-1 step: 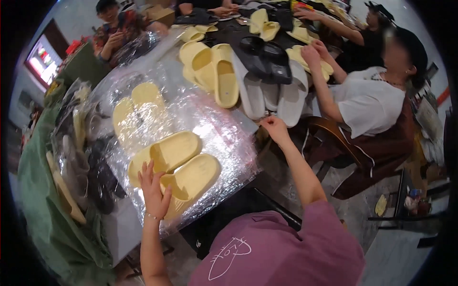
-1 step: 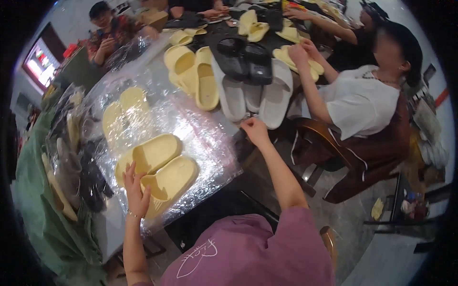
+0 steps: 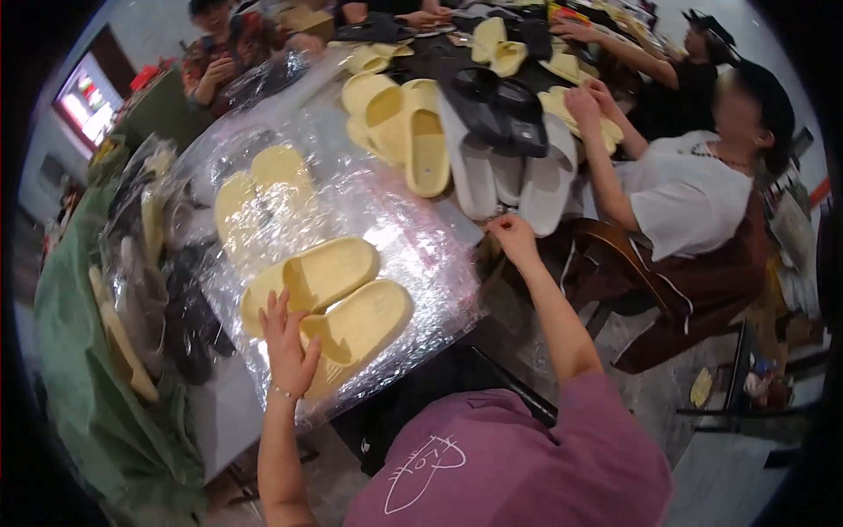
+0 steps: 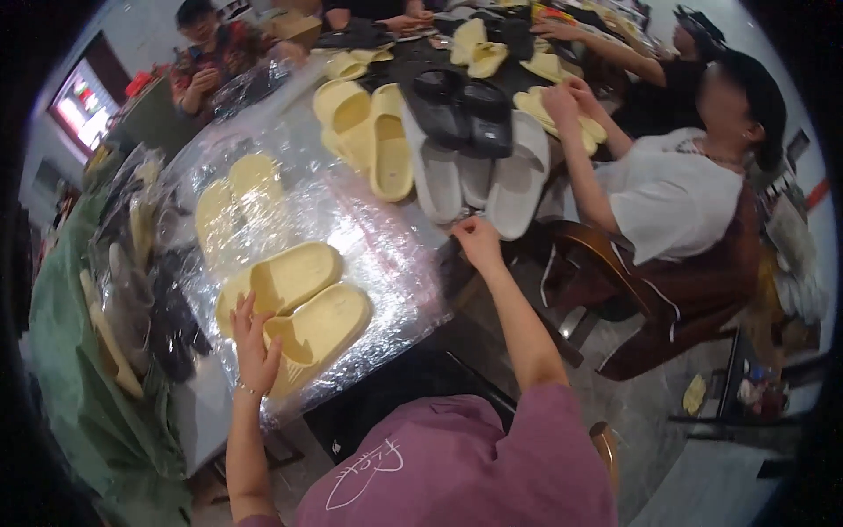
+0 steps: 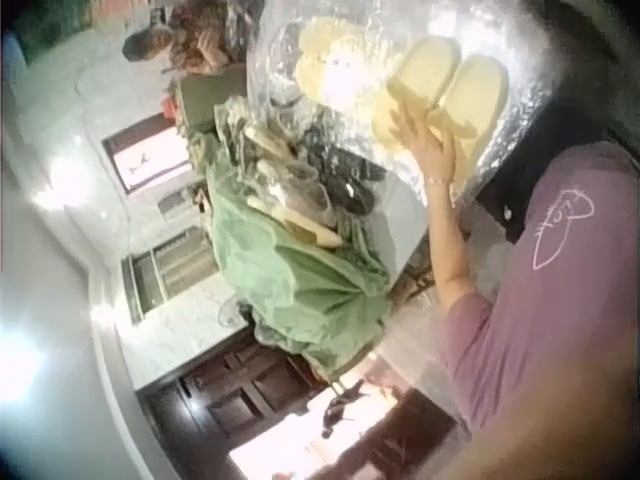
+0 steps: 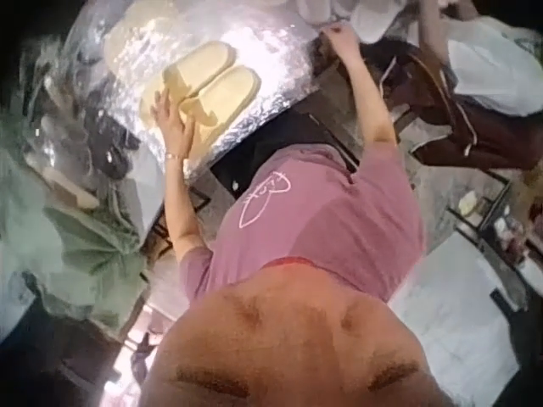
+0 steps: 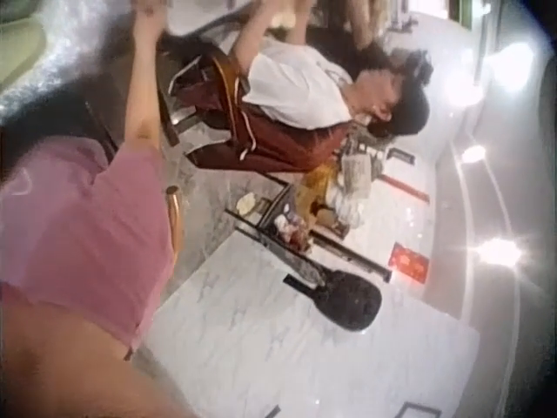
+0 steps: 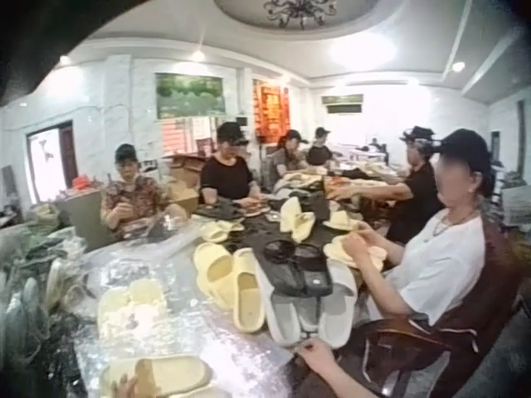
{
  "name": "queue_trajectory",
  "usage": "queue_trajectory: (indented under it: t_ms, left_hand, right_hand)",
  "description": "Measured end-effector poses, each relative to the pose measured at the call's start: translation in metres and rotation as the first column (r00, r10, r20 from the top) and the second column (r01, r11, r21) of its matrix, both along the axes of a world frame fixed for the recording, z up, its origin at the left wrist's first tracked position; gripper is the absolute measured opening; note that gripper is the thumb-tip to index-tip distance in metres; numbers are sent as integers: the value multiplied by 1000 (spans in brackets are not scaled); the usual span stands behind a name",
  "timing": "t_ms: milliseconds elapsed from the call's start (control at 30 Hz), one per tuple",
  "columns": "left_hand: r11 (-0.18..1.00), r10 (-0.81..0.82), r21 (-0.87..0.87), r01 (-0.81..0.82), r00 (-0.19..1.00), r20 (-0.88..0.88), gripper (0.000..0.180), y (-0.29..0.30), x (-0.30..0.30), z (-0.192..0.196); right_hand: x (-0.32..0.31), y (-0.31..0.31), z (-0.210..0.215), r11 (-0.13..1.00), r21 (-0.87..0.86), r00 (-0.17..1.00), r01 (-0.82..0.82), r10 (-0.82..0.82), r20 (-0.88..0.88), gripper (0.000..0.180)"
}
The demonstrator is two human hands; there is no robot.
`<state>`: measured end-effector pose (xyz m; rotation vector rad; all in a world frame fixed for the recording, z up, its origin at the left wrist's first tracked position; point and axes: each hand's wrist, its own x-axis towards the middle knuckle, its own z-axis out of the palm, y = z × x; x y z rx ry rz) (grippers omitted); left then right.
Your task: Sorting different colored sandals from a large storage sack and placing them into individual plastic packaging bags at a workbench.
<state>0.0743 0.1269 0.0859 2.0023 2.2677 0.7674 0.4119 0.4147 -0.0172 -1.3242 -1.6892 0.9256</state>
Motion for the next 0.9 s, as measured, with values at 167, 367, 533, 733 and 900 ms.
queue_trajectory:
  t_ms: [167, 367, 533, 733, 900]
  left_hand:
    - [1000, -10, -14, 10, 1000, 16, 40, -9, 2, 7]
    - [925, 272, 174, -338, 908, 320, 48, -74, -19, -30]
    - [934, 298, 72, -351, 874, 384, 50, -89, -29, -67]
    - [945, 311, 47, -325, 932, 185, 56, -84, -22, -70]
    - [943, 331, -25, -331, 944, -7, 62, -83, -20, -65]
  right_hand:
    - [-5, -21, 32, 943, 211, 912, 259, -310, 267, 24]
    - [-79, -92, 83, 650, 660, 879, -376, 25, 476, 8]
    - [-216, -176, 90, 454, 456, 644, -765, 531, 551, 31]
    - [-215, -138, 87, 492, 461, 673, -738, 502, 543, 16]
    - [-170, -68, 195, 569, 741, 934, -357, 220, 281, 19]
